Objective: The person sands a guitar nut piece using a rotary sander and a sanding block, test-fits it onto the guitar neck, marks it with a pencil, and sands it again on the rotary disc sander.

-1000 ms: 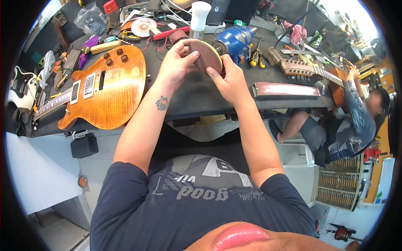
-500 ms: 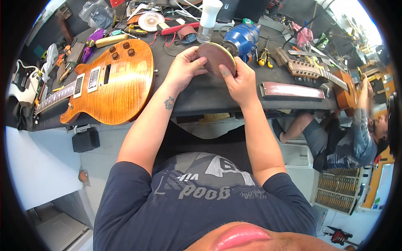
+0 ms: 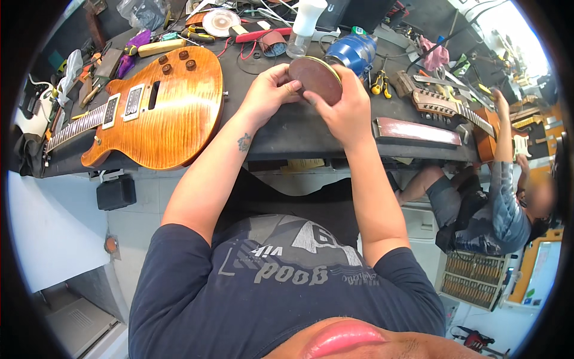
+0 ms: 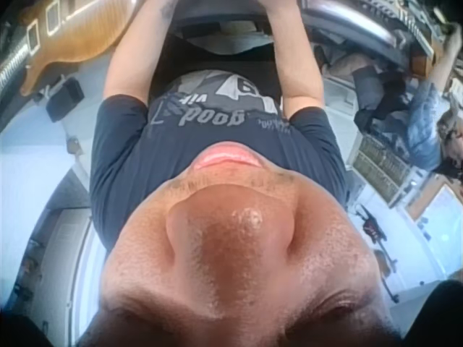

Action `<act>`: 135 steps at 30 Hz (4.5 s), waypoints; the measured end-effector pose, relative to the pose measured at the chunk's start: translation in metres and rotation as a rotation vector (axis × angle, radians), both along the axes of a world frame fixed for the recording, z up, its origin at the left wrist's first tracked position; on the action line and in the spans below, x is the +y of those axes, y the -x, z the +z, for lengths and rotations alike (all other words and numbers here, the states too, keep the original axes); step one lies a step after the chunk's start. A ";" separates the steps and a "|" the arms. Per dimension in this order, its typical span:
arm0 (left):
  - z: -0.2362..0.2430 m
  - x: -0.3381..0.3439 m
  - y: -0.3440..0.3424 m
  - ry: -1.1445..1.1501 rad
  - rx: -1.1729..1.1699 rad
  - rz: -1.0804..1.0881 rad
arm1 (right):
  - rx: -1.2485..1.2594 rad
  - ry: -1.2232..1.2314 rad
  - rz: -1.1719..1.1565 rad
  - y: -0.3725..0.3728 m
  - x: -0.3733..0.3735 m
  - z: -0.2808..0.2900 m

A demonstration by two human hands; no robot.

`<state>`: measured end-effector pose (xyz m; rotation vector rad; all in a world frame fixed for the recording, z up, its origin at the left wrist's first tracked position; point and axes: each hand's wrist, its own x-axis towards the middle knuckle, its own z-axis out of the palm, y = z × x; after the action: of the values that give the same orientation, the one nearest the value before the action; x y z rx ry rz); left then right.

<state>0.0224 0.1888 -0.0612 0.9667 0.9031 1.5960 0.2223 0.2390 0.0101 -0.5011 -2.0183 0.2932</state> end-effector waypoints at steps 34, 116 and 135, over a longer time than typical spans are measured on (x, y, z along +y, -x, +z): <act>0.010 -0.080 -0.028 0.181 -0.182 0.255 | 0.059 0.397 -0.554 -0.023 0.061 -0.070; 0.056 -0.331 0.825 1.339 1.653 0.847 | 0.907 1.444 0.028 -0.177 0.194 -0.170; 0.194 -0.475 0.658 1.204 1.758 1.242 | 0.537 0.874 -0.096 -0.135 0.173 -0.164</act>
<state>-0.6358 -0.2859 0.1324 0.6072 3.5190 0.0691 0.3572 0.4119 -0.1535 -0.9288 -1.2639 1.1387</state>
